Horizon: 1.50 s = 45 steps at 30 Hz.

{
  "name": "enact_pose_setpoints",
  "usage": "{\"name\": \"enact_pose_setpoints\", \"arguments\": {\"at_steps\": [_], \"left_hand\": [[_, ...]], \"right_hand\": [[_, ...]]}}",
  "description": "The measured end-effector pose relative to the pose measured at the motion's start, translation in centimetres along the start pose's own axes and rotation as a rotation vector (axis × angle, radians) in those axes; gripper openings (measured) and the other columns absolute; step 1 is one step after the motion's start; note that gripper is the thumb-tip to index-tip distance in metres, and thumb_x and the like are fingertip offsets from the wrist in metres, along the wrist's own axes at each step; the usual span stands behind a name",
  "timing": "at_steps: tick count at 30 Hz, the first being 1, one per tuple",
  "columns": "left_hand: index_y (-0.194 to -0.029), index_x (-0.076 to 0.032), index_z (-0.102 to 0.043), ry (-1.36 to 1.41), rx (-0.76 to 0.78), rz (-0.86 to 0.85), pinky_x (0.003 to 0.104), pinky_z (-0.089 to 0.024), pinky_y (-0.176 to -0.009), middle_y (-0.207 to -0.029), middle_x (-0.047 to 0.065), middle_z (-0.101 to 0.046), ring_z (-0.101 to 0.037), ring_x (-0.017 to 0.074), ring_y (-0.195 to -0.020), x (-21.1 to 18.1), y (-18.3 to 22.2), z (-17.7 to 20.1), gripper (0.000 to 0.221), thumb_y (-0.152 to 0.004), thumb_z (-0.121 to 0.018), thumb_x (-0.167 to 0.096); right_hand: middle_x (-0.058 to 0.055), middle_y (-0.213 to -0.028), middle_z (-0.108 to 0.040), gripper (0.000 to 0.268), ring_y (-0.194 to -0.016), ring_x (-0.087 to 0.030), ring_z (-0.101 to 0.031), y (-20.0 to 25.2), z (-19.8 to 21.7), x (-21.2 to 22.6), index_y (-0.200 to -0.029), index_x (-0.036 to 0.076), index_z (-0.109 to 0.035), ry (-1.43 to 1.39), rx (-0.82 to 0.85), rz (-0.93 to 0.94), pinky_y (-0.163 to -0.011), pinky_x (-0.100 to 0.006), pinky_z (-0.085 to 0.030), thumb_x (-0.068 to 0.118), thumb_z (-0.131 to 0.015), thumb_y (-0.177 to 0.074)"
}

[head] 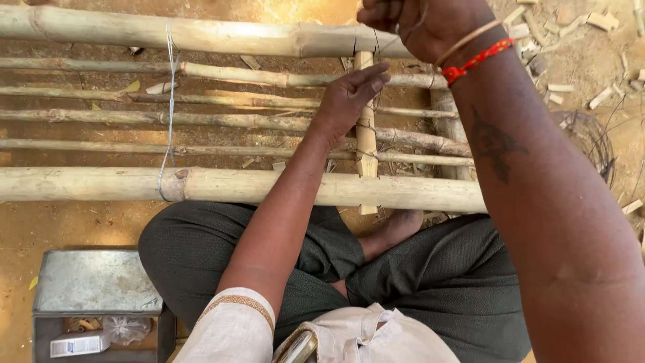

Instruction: Binding bamboo poles together with metal wire to construct a structure.

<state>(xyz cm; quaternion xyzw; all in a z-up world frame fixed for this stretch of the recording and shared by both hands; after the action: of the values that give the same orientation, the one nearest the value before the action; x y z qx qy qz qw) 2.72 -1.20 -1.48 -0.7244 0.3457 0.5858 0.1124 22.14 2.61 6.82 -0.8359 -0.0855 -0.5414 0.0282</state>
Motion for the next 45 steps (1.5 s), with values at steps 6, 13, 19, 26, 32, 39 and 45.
{"name": "enact_pose_setpoints", "arguments": {"at_steps": [6,13,19,26,32,39,45], "left_hand": [[-0.111,-0.004,-0.066,0.3,-0.07,-0.009,0.035,-0.062,-0.097,-0.108,0.012,-0.077,-0.074,0.0203,-0.108,3.2,-1.3,0.9,0.016,-0.106,-0.059,-0.017],[-0.105,-0.004,-0.061,0.549,-0.225,0.105,0.036,-0.068,-0.084,-0.097,0.015,-0.071,-0.075,0.0221,-0.091,5.0,-2.0,1.0,0.01,-0.106,-0.054,-0.01],[-0.106,-0.003,-0.059,0.595,-0.26,0.055,0.036,-0.067,-0.076,-0.093,0.016,-0.07,-0.075,0.0249,-0.086,4.1,-2.3,1.2,0.011,-0.108,-0.053,-0.012],[-0.104,-0.003,-0.058,0.666,-0.329,0.1,0.034,-0.066,-0.065,-0.089,0.015,-0.071,-0.077,0.0246,-0.082,4.2,-2.3,1.4,0.012,-0.106,-0.051,-0.013],[-0.101,-0.004,-0.06,0.669,-0.401,0.048,0.029,-0.056,-0.053,-0.076,0.005,-0.06,-0.06,0.0141,-0.063,4.9,-1.5,1.3,0.011,-0.107,-0.052,-0.01],[-0.095,-0.006,-0.062,0.635,-0.348,-0.028,0.032,-0.046,-0.049,-0.061,-0.001,-0.044,-0.041,0.0107,-0.051,4.4,-0.7,1.4,0.02,-0.11,-0.051,-0.016],[-0.09,-0.009,-0.068,-0.445,-0.003,-0.334,0.04,-0.059,-0.068,-0.077,0.005,-0.067,-0.067,0.0194,-0.071,-0.5,3.4,-1.8,0.022,-0.106,-0.06,-0.021]], "right_hand": [[-0.012,-0.079,-0.072,0.046,-0.064,-0.021,-0.07,0.3,-3.8,-1.7,-0.096,-0.003,-0.063,0.076,-0.63,-0.154,-0.056,-0.032,-0.054,0.039,-0.046,-0.105],[-0.005,-0.09,-0.071,0.023,-0.066,-0.006,-0.061,10.4,-5.5,-7.4,-0.118,0.003,-0.069,0.332,-0.614,-0.309,-0.052,-0.019,-0.047,0.006,-0.072,-0.095],[-0.007,-0.105,-0.076,0.022,-0.066,-0.008,-0.061,10.0,-4.5,-9.5,-0.125,0.001,-0.066,-0.074,-0.478,-0.225,-0.049,-0.019,-0.04,0.007,-0.066,-0.104],[-0.005,-0.106,-0.076,0.011,-0.067,-0.01,-0.068,9.5,-5.1,-8.1,-0.112,0.007,-0.06,-0.198,-0.279,-0.342,-0.048,-0.021,-0.043,0.008,-0.057,-0.101],[-0.007,-0.087,-0.068,0.003,-0.055,-0.01,-0.052,9.2,-0.8,-10.4,-0.108,0.006,-0.059,-0.076,-0.154,-0.364,-0.048,-0.023,-0.039,0.005,-0.057,-0.106],[-0.006,-0.079,-0.062,0.007,-0.054,-0.011,-0.047,7.0,-0.7,-8.7,-0.105,0.005,-0.057,0.017,-0.1,-0.511,-0.048,-0.025,-0.038,0.0,-0.053,-0.101],[-0.007,-0.073,-0.059,0.015,-0.054,-0.012,-0.047,2.4,0.1,-7.7,-0.1,0.002,-0.061,0.5,0.163,-0.748,-0.048,-0.027,-0.037,-0.006,-0.056,-0.088]]}}
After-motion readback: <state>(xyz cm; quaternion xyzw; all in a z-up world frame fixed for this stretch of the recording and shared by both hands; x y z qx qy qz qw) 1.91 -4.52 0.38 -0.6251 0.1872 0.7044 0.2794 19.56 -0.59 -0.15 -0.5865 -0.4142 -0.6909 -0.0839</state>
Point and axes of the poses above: each hand's wrist, its own y-axis away from the middle knuckle, its own z-axis out of the back of the hand, x = y × z, the point moved 2 cm from there along -y, towards the middle knuckle
